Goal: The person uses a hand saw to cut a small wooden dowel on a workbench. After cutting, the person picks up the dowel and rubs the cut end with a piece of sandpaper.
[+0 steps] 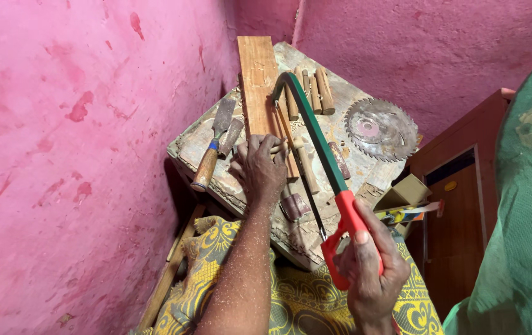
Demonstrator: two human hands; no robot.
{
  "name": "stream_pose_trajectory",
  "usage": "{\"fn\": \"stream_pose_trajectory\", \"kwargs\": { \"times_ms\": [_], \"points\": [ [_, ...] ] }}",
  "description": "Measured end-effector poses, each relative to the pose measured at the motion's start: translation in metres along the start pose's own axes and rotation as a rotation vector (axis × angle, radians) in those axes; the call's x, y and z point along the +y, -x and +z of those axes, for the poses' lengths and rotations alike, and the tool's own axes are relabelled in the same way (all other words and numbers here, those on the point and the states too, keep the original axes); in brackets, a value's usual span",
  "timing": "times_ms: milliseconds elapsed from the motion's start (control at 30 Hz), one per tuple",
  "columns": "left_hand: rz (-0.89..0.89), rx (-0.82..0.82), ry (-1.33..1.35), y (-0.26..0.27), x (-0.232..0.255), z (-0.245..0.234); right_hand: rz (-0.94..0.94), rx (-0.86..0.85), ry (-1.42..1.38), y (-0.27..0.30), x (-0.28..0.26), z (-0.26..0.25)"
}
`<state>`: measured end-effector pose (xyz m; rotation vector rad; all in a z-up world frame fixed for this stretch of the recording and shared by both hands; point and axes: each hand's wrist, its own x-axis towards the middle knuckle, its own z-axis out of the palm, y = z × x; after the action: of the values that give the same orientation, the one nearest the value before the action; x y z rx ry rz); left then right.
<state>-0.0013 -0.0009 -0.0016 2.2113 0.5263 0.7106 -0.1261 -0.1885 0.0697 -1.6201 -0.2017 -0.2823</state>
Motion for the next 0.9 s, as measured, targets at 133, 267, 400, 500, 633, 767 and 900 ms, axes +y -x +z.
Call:
{"fn": "stream_pose_trajectory", "kwargs": {
  "times_ms": [133, 267, 400, 500, 633, 767, 900],
  "points": [
    [-0.005, -0.019, 0.026, 0.001, -0.003, 0.002, 0.032, 0.026, 0.014, 0.017, -0.004, -0.009],
    [-0.046, -0.055, 0.006, -0.003, 0.001, -0.003, 0.069, 0.090, -0.024, 0.033, 0.006, -0.017],
    [-0.059, -0.077, -0.020, 0.000, 0.003, -0.005, 0.066, 0.084, -0.065, 0.050, 0.022, -0.038],
    [-0.018, -0.058, -0.054, 0.002, 0.000, -0.002, 0.060, -0.005, -0.195, 0.051, 0.028, -0.055],
    [-0.001, -0.060, -0.115, 0.000, -0.008, 0.005, 0.008, -0.022, -0.276, 0.041, 0.016, -0.057],
    [-0.010, -0.060, -0.156, 0.000, -0.011, 0.010, -0.146, 0.068, -0.059, 0.001, 0.011, -0.023],
    [0.007, -0.061, -0.175, 0.000, -0.009, 0.008, -0.133, -0.018, -0.217, -0.054, 0.022, 0.016]
  ]
}}
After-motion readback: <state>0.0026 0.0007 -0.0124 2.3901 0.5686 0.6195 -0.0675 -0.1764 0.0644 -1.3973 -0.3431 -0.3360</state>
